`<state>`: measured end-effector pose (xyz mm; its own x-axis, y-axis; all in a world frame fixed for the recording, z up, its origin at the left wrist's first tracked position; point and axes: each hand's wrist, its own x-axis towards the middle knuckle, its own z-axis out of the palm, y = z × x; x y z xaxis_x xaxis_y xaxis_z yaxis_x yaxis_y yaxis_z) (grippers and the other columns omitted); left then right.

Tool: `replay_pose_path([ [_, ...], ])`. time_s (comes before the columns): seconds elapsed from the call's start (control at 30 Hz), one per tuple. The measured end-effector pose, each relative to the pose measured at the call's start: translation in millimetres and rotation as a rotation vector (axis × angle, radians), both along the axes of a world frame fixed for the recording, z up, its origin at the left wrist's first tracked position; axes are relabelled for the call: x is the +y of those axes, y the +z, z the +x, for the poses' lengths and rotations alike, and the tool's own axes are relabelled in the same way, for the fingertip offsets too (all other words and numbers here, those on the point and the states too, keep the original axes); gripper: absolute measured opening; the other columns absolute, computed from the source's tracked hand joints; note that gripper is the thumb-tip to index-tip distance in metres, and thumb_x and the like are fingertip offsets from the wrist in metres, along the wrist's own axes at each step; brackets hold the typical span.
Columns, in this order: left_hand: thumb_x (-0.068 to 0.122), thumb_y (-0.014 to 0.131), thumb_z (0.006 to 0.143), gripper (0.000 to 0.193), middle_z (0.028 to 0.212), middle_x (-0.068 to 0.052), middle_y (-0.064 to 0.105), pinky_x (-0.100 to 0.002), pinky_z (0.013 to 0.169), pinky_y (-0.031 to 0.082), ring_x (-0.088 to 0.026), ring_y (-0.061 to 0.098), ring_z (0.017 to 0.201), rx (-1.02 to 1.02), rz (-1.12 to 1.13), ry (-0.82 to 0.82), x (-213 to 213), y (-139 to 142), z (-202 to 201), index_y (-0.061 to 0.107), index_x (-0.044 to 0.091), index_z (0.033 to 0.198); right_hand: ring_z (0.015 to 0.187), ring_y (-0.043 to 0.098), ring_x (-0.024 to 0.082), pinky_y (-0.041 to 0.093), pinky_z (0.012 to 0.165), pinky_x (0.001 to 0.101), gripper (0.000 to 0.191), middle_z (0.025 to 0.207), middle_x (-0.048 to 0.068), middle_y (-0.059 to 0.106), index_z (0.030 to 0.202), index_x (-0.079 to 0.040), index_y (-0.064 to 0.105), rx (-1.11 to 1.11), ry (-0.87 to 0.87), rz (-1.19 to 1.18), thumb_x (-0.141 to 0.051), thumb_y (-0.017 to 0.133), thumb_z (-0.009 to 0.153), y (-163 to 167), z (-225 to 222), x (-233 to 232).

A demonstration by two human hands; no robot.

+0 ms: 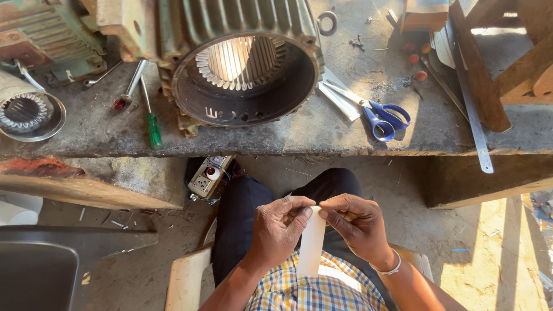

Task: The person sits at a workbench and cuts strips of white insulating sheet with scissors, then folds and shapes each strip by hand. The person inserts the finished strips into the slots of an electric motor stator housing on the bench, repeating the cut-fold-insert cycle for successive liners.

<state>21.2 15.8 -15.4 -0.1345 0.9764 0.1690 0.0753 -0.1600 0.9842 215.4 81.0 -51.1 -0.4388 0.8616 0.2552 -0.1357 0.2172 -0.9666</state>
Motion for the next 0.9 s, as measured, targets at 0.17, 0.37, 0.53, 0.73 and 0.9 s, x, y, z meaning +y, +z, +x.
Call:
replay_pose_path([
  [0.17, 0.013, 0.079, 0.09, 0.017, 0.083, -0.008, 0.08, -0.023, 0.061, 0.059, -0.009, 0.075, 0.073, 0.092, 0.009, 0.072, 23.8, -3.0, 32.2, 0.081, 0.003, 0.103, 0.086, 0.073, 0.011, 0.06, 0.072, 0.0233, 0.011, 0.102, 0.01, 0.076, 0.102, 0.001, 0.077, -0.058, 0.019, 0.234, 0.005, 0.073, 0.092, 7.5, 29.1, 22.5],
  [0.37, 0.009, 0.079, 0.092, 0.016, 0.089, -0.011, 0.08, -0.024, 0.066, 0.059, -0.011, 0.074, 0.078, 0.0, 0.032, 0.069, 28.7, -13.7, 42.4, 0.08, 0.003, 0.107, 0.084, 0.073, 0.012, 0.059, 0.069, 0.0242, 0.023, 0.101, 0.01, 0.075, 0.108, 0.003, 0.074, -0.054, 0.038, 0.077, 0.004, 0.075, 0.085, 4.1, 38.0, 29.9],
  [0.53, 0.009, 0.078, 0.092, 0.016, 0.092, -0.01, 0.08, -0.023, 0.062, 0.059, -0.012, 0.076, 0.075, 0.171, 0.125, 0.093, 21.5, -19.8, 38.1, 0.079, 0.004, 0.107, 0.087, 0.07, 0.013, 0.059, 0.074, 0.0259, 0.018, 0.098, 0.011, 0.075, 0.108, 0.006, 0.075, -0.028, 0.027, -0.053, 0.003, 0.073, 0.09, -4.5, 30.8, 25.9],
  [0.73, 0.01, 0.077, 0.095, 0.015, 0.094, -0.01, 0.079, -0.024, 0.066, 0.063, -0.013, 0.078, 0.082, 0.172, 0.159, 0.088, 15.2, -27.5, 27.2, 0.078, 0.004, 0.108, 0.084, 0.068, 0.011, 0.057, 0.074, 0.024, 0.014, 0.095, 0.009, 0.073, 0.105, 0.005, 0.073, -0.125, 0.034, 0.104, 0.004, 0.071, 0.092, -5.1, 22.2, 18.1],
  [0.9, 0.013, 0.076, 0.095, 0.014, 0.093, -0.01, 0.079, -0.024, 0.063, 0.062, -0.013, 0.078, 0.079, 0.185, 0.145, 0.081, 11.5, -33.4, 25.0, 0.079, 0.005, 0.107, 0.082, 0.065, 0.009, 0.056, 0.073, 0.0235, 0.01, 0.092, 0.007, 0.072, 0.103, 0.005, 0.072, -0.119, 0.059, 0.112, 0.005, 0.069, 0.094, -4.4, 17.1, 14.7],
])
